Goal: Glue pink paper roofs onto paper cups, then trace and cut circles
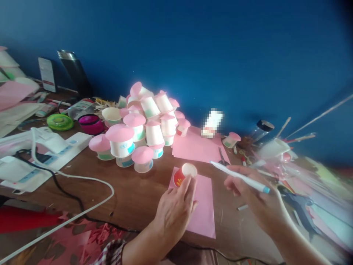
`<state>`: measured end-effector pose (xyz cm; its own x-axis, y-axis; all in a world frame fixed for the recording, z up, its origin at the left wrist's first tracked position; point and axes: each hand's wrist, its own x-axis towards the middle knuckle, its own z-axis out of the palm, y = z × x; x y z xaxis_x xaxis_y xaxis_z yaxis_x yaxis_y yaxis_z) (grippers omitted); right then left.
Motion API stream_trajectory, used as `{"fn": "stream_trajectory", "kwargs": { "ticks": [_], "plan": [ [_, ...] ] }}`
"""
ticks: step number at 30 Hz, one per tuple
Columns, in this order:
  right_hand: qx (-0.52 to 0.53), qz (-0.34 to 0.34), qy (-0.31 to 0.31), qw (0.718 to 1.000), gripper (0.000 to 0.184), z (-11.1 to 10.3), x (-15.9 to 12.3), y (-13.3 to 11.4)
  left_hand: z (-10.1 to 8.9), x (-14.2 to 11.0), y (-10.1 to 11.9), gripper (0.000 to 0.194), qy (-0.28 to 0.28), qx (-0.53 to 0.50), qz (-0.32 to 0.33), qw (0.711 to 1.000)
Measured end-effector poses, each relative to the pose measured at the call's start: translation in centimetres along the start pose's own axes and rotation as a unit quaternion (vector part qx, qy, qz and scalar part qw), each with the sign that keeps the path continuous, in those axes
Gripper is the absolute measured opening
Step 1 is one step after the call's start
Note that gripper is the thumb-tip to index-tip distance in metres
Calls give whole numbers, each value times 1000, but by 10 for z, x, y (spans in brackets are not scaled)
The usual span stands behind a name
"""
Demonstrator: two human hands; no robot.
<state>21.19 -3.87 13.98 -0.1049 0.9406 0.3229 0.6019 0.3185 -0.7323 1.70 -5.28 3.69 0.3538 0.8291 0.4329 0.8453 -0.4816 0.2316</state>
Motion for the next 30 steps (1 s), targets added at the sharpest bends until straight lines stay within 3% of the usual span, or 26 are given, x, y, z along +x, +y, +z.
{"fn": "stream_trajectory", "kwargs": {
  "ticks": [8,13,17,24,30],
  "plan": [
    [97,60,-21,993,19,17,56,9,12,-3,0,55,25,51,2,998],
    [31,41,-69,996,21,50,97,9,16,-1,-3,54,67,63,21,996],
    [-40,10,-166,985,24,77,115,6,20,3,-8,51,98,53,46,993],
    [-51,11,-313,948,23,107,127,15,30,3,-11,43,156,73,35,984],
    [-63,3,-367,928,20,118,135,18,34,1,-6,40,178,70,11,981]
  ]
}}
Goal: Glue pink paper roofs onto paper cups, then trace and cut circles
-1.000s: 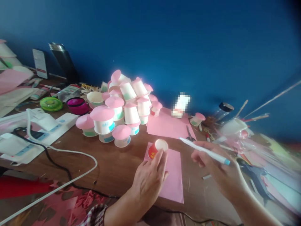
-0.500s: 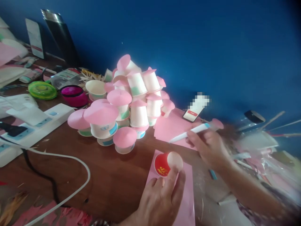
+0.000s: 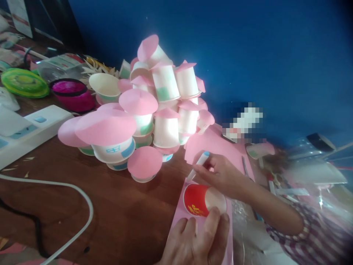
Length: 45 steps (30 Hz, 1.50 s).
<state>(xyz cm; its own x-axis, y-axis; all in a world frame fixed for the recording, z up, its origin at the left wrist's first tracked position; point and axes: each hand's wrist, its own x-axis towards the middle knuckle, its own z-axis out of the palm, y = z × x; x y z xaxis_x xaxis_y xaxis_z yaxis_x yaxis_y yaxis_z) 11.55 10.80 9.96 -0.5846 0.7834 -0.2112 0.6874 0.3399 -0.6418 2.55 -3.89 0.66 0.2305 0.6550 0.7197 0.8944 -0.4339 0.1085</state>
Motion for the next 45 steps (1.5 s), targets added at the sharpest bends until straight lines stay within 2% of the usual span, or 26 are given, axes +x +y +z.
{"fn": "stream_trajectory", "kwargs": {
  "ticks": [4,17,27,35,42,45],
  "plan": [
    [-12,-5,-11,1000,20,1,2,2,-1,1,4,38,-8,-5,-28,1000],
    [-62,3,-40,997,23,4,7,3,-7,6,-1,30,-28,-19,-17,999],
    [-49,8,-45,998,25,4,9,3,-4,0,2,34,-24,-11,-25,999],
    [-50,15,-53,997,23,3,8,3,-5,2,-2,34,-31,-13,2,999],
    [-10,10,-55,998,21,1,6,10,-5,1,-1,37,-39,-17,-8,999],
    [-1,22,-50,999,22,0,5,14,-2,-1,-1,37,-24,-8,1,1000]
  ]
}}
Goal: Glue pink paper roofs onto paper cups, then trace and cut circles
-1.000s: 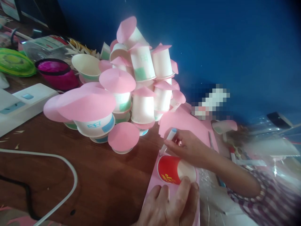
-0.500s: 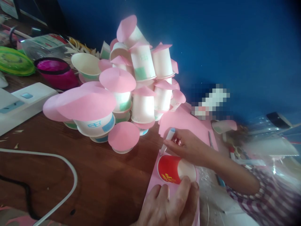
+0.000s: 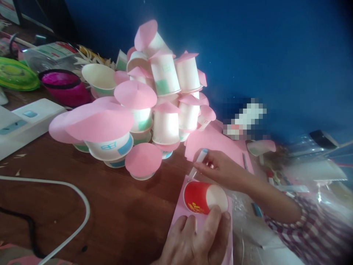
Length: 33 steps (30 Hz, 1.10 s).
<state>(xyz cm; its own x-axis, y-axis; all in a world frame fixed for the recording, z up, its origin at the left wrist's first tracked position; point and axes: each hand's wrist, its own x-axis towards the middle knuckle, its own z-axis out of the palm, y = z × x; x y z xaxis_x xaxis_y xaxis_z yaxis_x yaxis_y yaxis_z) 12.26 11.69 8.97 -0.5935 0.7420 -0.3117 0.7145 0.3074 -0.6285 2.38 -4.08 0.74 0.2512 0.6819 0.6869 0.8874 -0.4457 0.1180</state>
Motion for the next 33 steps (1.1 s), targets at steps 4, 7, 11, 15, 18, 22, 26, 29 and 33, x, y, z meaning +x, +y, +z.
{"fn": "stream_trajectory", "kwargs": {
  "ticks": [4,7,11,15,18,22,26,29,33],
  "plan": [
    [7,21,12,1000,25,-1,-4,4,0,-1,0,38,-11,-4,-5,1000],
    [16,18,20,1000,23,-2,-8,6,-1,1,0,38,-14,-4,-7,1000],
    [27,11,40,999,20,-2,-15,13,-2,2,-2,41,-20,6,11,1000],
    [73,21,49,996,22,0,-25,22,-2,3,-4,44,-31,-12,22,999],
    [123,26,57,990,25,4,-32,28,-3,4,-5,43,-38,-30,29,998],
    [170,40,84,981,25,10,-43,35,-4,4,-3,40,-40,-32,22,998],
    [185,51,138,972,23,16,-55,42,-4,2,-1,42,-38,-26,10,999],
    [186,52,166,967,23,22,-64,45,-4,2,0,45,-42,-16,12,999],
    [175,43,206,962,20,31,-75,48,-6,2,-2,51,-38,-24,17,999]
  ]
}}
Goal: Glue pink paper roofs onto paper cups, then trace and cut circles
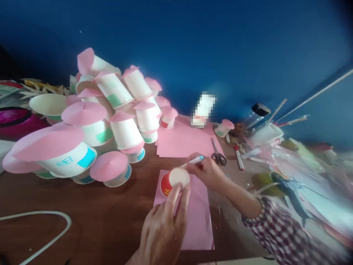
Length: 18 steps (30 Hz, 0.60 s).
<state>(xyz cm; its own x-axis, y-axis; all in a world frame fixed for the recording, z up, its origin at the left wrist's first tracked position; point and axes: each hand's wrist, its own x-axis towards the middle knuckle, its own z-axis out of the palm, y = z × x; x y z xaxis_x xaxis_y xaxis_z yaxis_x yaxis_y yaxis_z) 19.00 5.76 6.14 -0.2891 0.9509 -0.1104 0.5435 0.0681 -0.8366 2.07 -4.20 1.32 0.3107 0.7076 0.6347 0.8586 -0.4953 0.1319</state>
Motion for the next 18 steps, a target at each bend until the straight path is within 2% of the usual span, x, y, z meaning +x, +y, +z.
{"fn": "stream_trajectory", "kwargs": {
  "ticks": [5,13,18],
  "plan": [
    [-10,-4,46,999,16,3,-18,3,-7,2,0,53,6,-17,-7,1000],
    [-21,10,110,994,14,3,-45,13,-15,4,-1,57,-34,-9,-18,999],
    [-5,13,146,989,11,10,-59,22,-20,5,0,59,-83,-3,-42,996]
  ]
}}
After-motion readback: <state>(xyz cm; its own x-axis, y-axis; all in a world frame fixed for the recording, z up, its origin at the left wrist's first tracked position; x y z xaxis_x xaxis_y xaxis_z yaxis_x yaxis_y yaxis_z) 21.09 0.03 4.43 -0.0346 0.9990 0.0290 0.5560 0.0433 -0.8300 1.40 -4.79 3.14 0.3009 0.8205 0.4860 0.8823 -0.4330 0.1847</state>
